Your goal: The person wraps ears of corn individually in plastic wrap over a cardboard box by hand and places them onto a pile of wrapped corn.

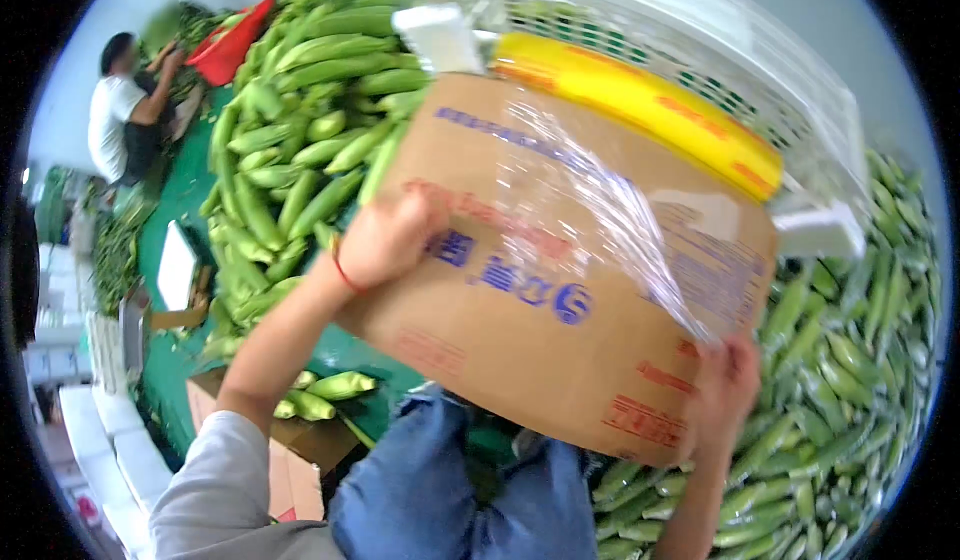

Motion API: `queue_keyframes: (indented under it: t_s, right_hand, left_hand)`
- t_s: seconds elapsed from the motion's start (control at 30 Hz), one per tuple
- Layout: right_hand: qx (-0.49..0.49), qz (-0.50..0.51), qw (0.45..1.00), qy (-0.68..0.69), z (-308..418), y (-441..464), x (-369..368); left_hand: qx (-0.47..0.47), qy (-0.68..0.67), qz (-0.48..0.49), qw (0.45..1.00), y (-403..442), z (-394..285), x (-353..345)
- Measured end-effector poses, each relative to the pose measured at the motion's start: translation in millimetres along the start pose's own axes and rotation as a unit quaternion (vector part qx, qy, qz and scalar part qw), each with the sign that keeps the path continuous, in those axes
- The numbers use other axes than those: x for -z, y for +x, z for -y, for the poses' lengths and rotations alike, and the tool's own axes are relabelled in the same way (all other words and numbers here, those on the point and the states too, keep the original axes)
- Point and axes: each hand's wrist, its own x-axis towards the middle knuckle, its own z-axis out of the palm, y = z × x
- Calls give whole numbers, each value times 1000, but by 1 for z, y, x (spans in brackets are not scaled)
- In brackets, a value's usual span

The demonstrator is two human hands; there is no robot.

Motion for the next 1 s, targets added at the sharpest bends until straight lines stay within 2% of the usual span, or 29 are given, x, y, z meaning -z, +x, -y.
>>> queue_keyframes:
  t_s: [0.03,0.07,0.1,0.13,0.2,0.3,0.33,0.4,0.47,0.5,0.53,0.6,0.63,0.7,0.73,0.77,0.8,0.83,0.87,0.9,0.93,0.97,1.0]
  right_hand:
    - [4,6,1000,-5,-15,-14,18]
    - [-35,36,998,31,-19,-27,29]
    - [6,61,998,29,-14,-38,28]
    - [-16,61,997,51,-14,-49,21]
    - [-57,62,993,80,-11,-63,10]
    - [-30,72,997,13,-4,-66,-2]
    - [-32,59,997,48,7,-65,-7]
    - [-28,57,998,30,11,-63,0]
    - [-53,25,996,-62,6,-63,11]
    - [-65,24,996,-58,1,-63,15]
    - [-37,31,998,-46,-7,-63,22]
    - [-3,0,999,-53,-8,-64,21]
    - [-11,37,998,-56,-18,-66,31]
    - [-41,111,991,-56,-18,-67,41]
    - [-64,150,985,-49,-4,-72,38]
    - [-86,188,977,-41,4,-76,35]
    - [-137,219,961,-101,4,-79,32]
    - [-185,249,937,-159,1,-84,29]
    - [-232,279,906,-217,-1,-88,26]
    - [-193,271,922,-196,-2,-87,26]
    - [-161,263,935,-176,-1,-91,26]
    - [-131,255,945,-156,-3,-96,27]
    - [-100,247,954,-137,-3,-99,28]
  left_hand:
    - [8,49,72,996,-27,-11,13]
    - [-50,-9,8,999,-53,-14,16]
    - [-36,0,15,999,-82,-23,19]
    - [2,22,13,1000,-103,-36,19]
    - [44,-5,11,999,-109,-55,23]
    - [112,30,45,992,-71,-66,26]
    - [75,27,16,997,-55,-64,16]
    - [12,39,-35,999,-19,-55,-4]
    - [-125,72,-51,988,8,-34,-30]
    - [-161,13,-40,986,24,-26,-46]
    - [-195,-47,-29,979,30,-16,-53]
    - [-144,-30,10,989,21,-21,-26]
    - [-122,-28,27,992,18,-29,-17]
    - [-149,-37,-51,987,-27,-36,18]
    - [-163,-22,-54,985,-55,-41,29]
    - [-142,-46,-56,987,-81,-47,40]
    - [-108,-71,-51,990,-116,-49,32]
    - [-94,-67,18,993,-124,-47,42]
    - [-69,-62,-38,995,-160,-45,29]
    - [-42,-59,-94,993,-197,-43,16]
    - [66,9,135,989,-225,-30,26]
    - [191,89,157,965,-248,-11,31]
    - [348,217,111,905,-283,12,20]
